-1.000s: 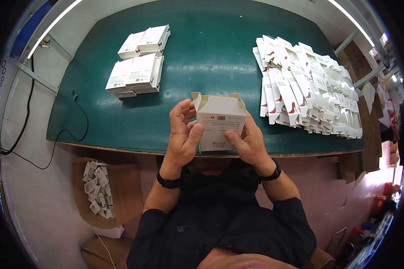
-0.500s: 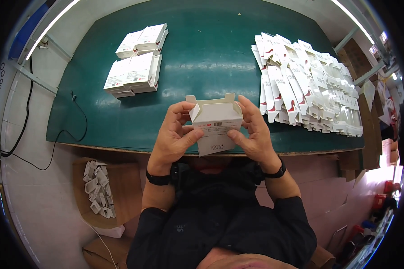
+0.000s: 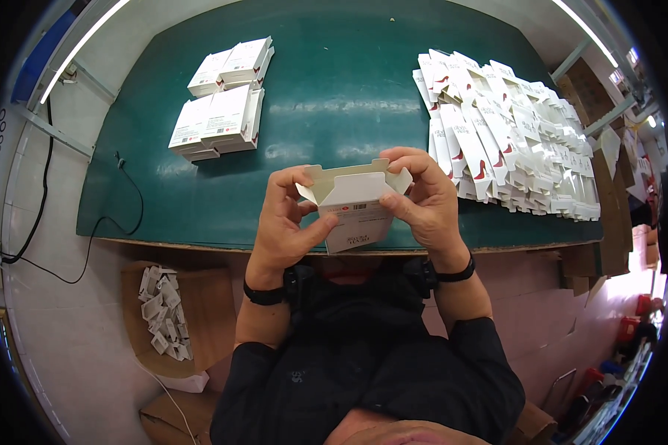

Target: The person picks up a flat box from a stack, folds the flaps to shape it, and places the assembled box onto a separate pile, repeating the process several times.

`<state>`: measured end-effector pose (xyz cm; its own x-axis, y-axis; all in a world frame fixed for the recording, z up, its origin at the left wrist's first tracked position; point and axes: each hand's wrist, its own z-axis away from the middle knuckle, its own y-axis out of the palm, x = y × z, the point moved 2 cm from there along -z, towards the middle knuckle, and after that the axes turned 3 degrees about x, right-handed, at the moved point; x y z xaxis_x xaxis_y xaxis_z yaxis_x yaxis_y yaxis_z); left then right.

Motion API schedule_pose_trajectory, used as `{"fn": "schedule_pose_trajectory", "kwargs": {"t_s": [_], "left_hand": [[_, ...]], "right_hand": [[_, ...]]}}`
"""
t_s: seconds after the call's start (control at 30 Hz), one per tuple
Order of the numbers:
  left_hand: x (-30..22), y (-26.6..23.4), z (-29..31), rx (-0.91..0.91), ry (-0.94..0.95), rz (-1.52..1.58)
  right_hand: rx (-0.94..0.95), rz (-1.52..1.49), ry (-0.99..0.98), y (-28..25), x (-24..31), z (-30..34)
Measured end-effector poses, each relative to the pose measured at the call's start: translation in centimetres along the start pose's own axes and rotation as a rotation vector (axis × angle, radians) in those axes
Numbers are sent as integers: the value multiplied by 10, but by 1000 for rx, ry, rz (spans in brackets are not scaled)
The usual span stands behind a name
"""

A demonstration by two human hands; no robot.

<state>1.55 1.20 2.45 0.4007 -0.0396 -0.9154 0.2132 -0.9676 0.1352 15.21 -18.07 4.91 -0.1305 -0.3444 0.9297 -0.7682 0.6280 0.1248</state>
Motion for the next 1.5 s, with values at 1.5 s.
{"fn": "schedule_pose_trajectory", "kwargs": {"t_s": [1.5], "left_hand": [[-29, -7, -5, 236, 218, -385]], "right_hand": [[30, 52, -190, 4, -4, 8]]}}
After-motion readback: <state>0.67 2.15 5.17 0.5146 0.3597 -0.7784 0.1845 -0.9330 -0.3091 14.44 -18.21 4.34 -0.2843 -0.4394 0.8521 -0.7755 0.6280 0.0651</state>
